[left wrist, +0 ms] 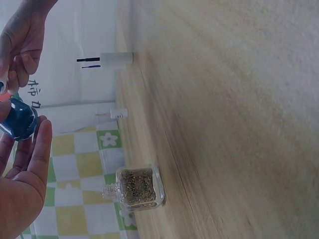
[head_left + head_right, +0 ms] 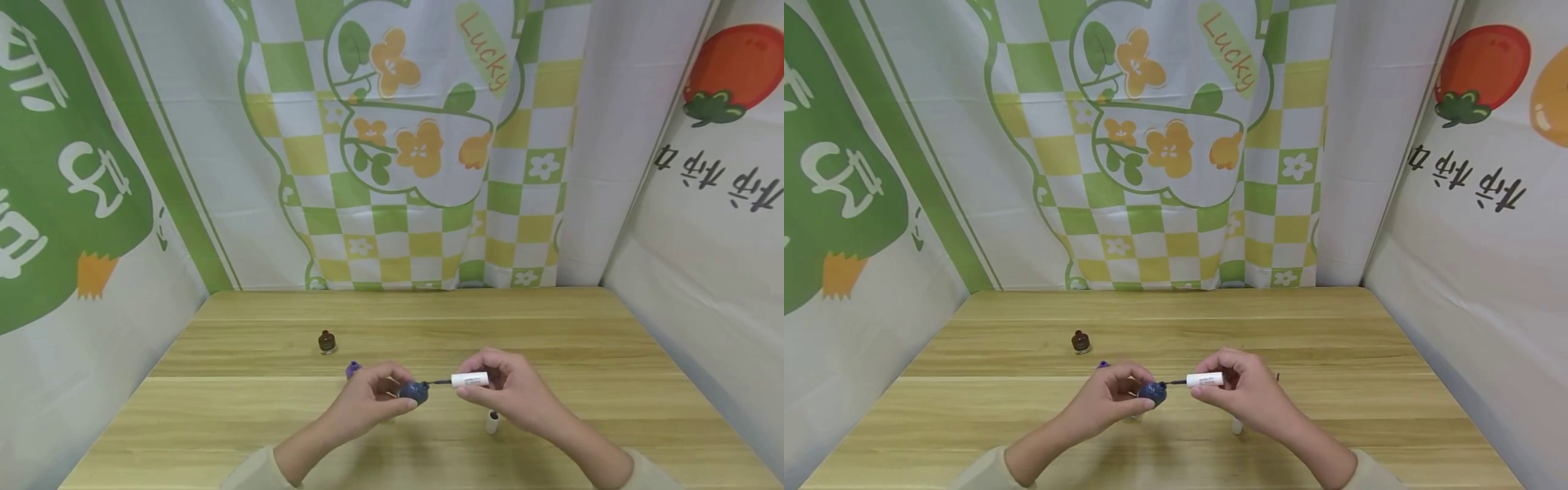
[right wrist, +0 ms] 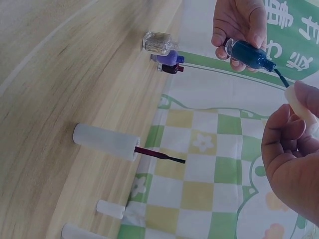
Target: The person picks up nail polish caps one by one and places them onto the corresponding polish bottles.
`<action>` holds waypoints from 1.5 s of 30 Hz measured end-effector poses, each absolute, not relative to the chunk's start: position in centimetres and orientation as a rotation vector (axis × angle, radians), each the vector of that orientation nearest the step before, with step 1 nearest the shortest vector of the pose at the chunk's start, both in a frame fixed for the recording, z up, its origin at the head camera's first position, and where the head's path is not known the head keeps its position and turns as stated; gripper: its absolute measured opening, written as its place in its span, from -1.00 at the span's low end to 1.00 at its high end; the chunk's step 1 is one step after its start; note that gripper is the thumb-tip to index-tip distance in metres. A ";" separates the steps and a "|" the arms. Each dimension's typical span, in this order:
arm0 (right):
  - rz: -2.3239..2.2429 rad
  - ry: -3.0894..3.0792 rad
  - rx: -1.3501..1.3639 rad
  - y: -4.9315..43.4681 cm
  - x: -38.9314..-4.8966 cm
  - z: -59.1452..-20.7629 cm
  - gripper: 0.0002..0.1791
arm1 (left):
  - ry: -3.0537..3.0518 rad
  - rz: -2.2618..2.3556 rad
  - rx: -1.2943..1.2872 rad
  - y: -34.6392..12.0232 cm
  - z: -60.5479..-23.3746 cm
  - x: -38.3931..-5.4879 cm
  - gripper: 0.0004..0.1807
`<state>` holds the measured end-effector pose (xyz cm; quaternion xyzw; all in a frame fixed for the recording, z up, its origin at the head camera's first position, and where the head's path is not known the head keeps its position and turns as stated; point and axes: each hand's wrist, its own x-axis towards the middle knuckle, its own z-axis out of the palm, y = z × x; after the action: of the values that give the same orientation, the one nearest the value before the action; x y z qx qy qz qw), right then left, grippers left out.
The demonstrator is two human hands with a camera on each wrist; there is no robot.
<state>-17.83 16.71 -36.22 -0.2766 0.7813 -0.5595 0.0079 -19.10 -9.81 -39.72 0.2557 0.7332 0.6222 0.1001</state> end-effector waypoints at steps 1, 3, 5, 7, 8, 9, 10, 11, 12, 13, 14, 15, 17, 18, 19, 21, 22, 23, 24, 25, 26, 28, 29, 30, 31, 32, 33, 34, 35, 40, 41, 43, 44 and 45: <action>-1.741 2.442 -0.859 16.7 -17.8 -36.2 -0.84 | 2.165 1.842 0.757 -9.8 -39.8 -19.1 -0.74; -1.726 2.444 -0.865 16.7 -17.8 -36.2 -0.84 | 2.159 1.847 0.764 -9.7 -39.8 -19.1 -0.74; -1.709 2.456 -0.870 16.7 -17.8 -36.3 -0.84 | 2.158 1.849 0.771 -9.7 -39.9 -19.0 -0.74; -1.697 2.466 -0.873 16.7 -17.9 -36.3 -0.84 | 2.164 1.846 0.781 -9.6 -39.9 -19.0 -0.74; -1.692 2.471 -0.873 16.7 -17.8 -36.3 -0.84 | 2.165 1.845 0.784 -9.6 -40.0 -19.0 -0.75; -1.687 2.477 -0.874 16.7 -17.8 -36.3 -0.83 | 2.169 1.842 0.786 -9.7 -40.0 -19.0 -0.75; -1.685 2.478 -0.876 16.6 -17.8 -36.3 -0.83 | 2.171 1.839 0.786 -9.6 -40.0 -19.0 -0.75; -1.684 2.478 -0.879 16.6 -17.8 -36.3 -0.83 | 2.171 1.838 0.788 -9.6 -40.0 -18.9 -0.75; -1.684 2.478 -0.882 16.5 -17.8 -36.2 -0.82 | 2.171 1.836 0.789 -9.6 -40.0 -18.9 -0.75; -1.683 2.480 -0.885 16.5 -17.7 -36.2 -0.82 | 2.169 1.834 0.788 -9.6 -40.1 -18.9 -0.75; -1.681 2.484 -0.888 16.5 -17.7 -36.2 -0.82 | 2.167 1.833 0.788 -9.6 -40.1 -18.9 -0.75; -1.679 2.488 -0.889 16.4 -17.7 -36.2 -0.82 | 2.165 1.834 0.788 -9.6 -40.1 -18.9 -0.75; -1.672 2.495 -0.883 16.4 -17.7 -36.1 -0.81 | 2.160 1.836 0.792 -9.5 -40.1 -18.9 -0.75; -1.672 2.492 -0.879 16.3 -17.7 -36.1 -0.81 | 2.160 1.835 0.796 -9.4 -40.1 -18.9 -0.75; -1.675 2.486 -0.878 16.3 -17.7 -36.1 -0.81 | 2.158 1.834 0.800 -9.4 -40.1 -18.9 -0.75; -1.689 2.464 -0.881 16.2 -17.7 -36.0 -0.81 | 2.157 1.834 0.807 -9.3 -40.1 -19.0 -0.75; -1.698 2.450 -0.881 16.1 -17.7 -36.0 -0.81 | 2.155 1.835 0.809 -9.3 -40.1 -19.0 -0.75; -1.710 2.432 -0.889 16.1 -17.7 -36.0 -0.81 | 2.153 1.835 0.812 -9.3 -40.1 -19.0 -0.76; -1.722 2.415 -0.899 16.0 -17.7 -35.9 -0.81 | 2.154 1.832 0.813 -9.3 -40.2 -19.0 -0.76; -1.732 2.404 -0.902 15.9 -17.7 -35.9 -0.80 | 2.153 1.832 0.813 -9.3 -40.2 -19.0 -0.76; -1.739 2.394 -0.906 15.9 -17.7 -35.9 -0.80 | 2.153 1.831 0.811 -9.2 -40.2 -19.0 -0.76; -1.753 2.383 -0.904 15.7 -17.8 -36.0 -0.80 | 2.153 1.831 0.810 -9.2 -40.2 -18.9 -0.76; -1.762 2.376 -0.900 15.6 -17.8 -36.1 -0.80 | 2.154 1.831 0.815 -9.2 -40.2 -18.9 -0.76; -1.770 2.373 -0.891 15.6 -17.8 -36.2 -0.80 | 2.155 1.829 0.815 -9.1 -40.2 -18.9 -0.76; -1.781 2.365 -0.880 15.5 -17.8 -36.3 -0.79 | 2.155 1.831 0.817 -9.1 -40.2 -18.9 -0.76; -1.794 2.354 -0.873 15.4 -17.8 -36.4 -0.79 | 2.156 1.832 0.819 -9.1 -40.2 -18.9 -0.76; -1.810 2.340 -0.860 15.3 -17.8 -36.6 -0.79 | 2.155 1.833 0.821 -9.0 -40.2 -18.9 -0.76; -1.825 2.327 -0.849 15.2 -17.8 -36.7 -0.79 | 2.153 1.833 0.824 -9.0 -40.2 -18.9 -0.76; -1.842 2.312 -0.836 15.1 -17.7 -36.8 -0.79 | 2.154 1.832 0.824 -8.9 -40.2 -18.9 -0.76; -1.910 2.258 -0.737 14.6 -17.6 -37.2 -0.75 | 2.154 1.829 0.817 -8.8 -40.2 -18.9 -0.76; -1.922 2.254 -0.715 14.5 -17.6 -37.2 -0.73 | 2.153 1.831 0.814 -8.7 -40.2 -18.9 -0.76; -1.949 2.244 -0.672 14.3 -17.5 -37.2 -0.71 | 2.153 1.834 0.807 -8.7 -40.2 -18.9 -0.76; -1.961 2.245 -0.653 14.1 -17.5 -37.2 -0.71 | 2.150 1.837 0.804 -8.7 -40.2 -18.9 -0.76; -1.969 2.248 -0.634 14.0 -17.4 -37.2 -0.72 | 2.149 1.839 0.800 -8.6 -40.1 -18.8 -0.76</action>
<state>-17.41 14.05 -37.22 -0.2074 0.7352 -0.6439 0.0432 -18.85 -8.65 -40.14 0.2708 0.7274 0.6224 0.1007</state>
